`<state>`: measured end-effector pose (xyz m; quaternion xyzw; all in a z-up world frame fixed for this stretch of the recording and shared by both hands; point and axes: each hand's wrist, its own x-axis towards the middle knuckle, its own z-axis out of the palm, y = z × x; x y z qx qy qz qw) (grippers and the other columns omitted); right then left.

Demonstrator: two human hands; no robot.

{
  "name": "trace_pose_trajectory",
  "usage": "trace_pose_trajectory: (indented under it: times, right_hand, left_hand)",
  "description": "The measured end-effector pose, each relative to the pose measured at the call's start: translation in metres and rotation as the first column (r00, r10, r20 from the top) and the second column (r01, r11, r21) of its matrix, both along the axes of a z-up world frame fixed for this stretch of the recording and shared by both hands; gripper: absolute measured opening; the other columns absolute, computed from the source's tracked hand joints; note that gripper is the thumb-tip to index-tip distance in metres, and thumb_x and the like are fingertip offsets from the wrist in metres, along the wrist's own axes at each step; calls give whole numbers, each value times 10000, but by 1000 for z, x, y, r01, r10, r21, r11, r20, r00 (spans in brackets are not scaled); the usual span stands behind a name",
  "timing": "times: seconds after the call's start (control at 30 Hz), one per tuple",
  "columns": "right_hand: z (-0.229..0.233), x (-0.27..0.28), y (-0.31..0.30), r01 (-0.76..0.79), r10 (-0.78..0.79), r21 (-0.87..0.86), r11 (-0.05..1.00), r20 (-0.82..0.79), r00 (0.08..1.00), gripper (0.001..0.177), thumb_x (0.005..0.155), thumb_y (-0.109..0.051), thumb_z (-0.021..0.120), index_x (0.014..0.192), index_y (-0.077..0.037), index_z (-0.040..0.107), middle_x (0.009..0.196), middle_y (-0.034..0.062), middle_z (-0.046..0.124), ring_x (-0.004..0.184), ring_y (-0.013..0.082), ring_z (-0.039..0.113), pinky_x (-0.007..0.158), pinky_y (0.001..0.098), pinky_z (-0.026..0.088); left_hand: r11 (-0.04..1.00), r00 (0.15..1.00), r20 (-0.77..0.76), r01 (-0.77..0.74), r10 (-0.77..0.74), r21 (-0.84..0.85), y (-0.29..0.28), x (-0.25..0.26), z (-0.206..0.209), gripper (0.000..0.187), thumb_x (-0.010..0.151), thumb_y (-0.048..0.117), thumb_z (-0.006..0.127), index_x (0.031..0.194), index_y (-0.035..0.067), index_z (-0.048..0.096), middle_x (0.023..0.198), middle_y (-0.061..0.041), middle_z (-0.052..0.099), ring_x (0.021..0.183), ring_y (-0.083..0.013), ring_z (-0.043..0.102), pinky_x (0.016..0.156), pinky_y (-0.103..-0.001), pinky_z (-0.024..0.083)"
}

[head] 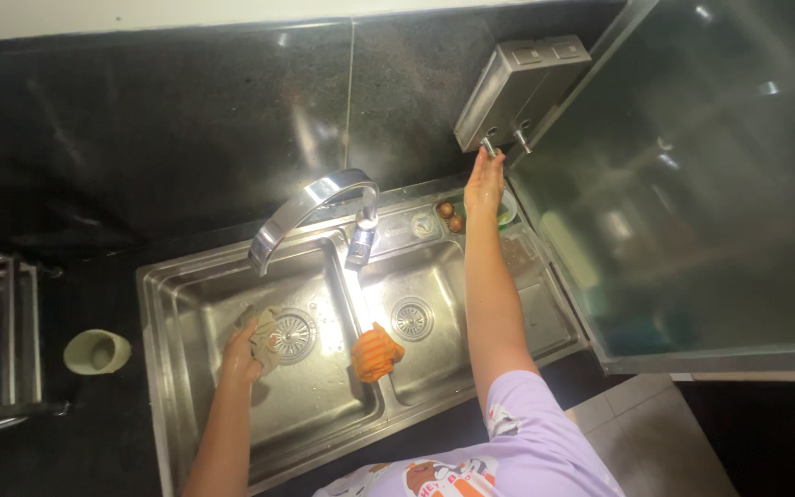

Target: The person washes a cloth in a kitchen sink using soap from a dispenser, then wipes the surface of a wooden dining table and its chairs before returning to the sink to rinse the cloth.

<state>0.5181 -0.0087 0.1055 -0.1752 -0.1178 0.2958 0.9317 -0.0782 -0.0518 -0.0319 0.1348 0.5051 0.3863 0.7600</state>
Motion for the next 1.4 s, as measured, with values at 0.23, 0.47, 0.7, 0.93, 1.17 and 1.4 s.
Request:
trace_pose_trajectory:
  times: [0.23,0.47,0.7,0.93,1.17,1.4]
  right_hand:
    - [-3,16,-16,-19,25,-172,985,32,999,482,976,-197,670,1344,70,508,1261,159,644,1233,294,643,1121,345,517]
    - [-5,18,-18,-12,31,-204,979,89,996,456,985,-209,683,1314,78,550,1238,173,678,1197,279,677,1084,336,554]
    - [3,12,-6,363,-246,-402,841,314,917,257,941,-64,734,1127,106,687,1007,170,744,883,258,765,807,343,651]
    - [8,12,-25,567,-173,-328,756,734,657,265,907,52,766,1146,122,673,957,182,739,821,229,763,741,311,658]
    - [4,-3,-31,512,-246,-412,753,545,801,175,908,33,749,1045,103,667,952,187,751,797,249,776,707,326,671]
    - [-15,-160,-77,-9,135,-252,968,489,862,90,961,-17,630,878,-46,619,868,60,621,797,161,581,732,310,507]
  left_hand:
    - [998,993,92,69,-69,13,-5,36,-9,301,1024,187,572,1314,110,603,1163,-103,694,975,-247,698,742,-385,580]
    - [996,992,93,85,-82,-26,-13,43,-13,299,1019,165,574,1316,129,591,1172,-86,684,1019,-264,681,758,-401,575]
    - [998,992,111,66,-65,-5,-19,18,-8,316,1016,166,564,1331,140,581,1199,-82,670,1006,-242,668,726,-370,568]
    - [999,997,76,-30,33,-45,-24,-3,-8,331,1006,155,570,1337,133,585,1196,-88,671,1007,-236,674,697,-356,580]
    - [1000,994,108,15,-15,-5,-24,-6,-1,321,1014,176,578,1330,124,595,1163,-83,688,982,-222,669,701,-337,581]
    - [996,995,42,90,-91,30,-21,16,48,380,982,175,576,1349,77,579,1179,-87,696,1014,-217,700,763,-347,607]
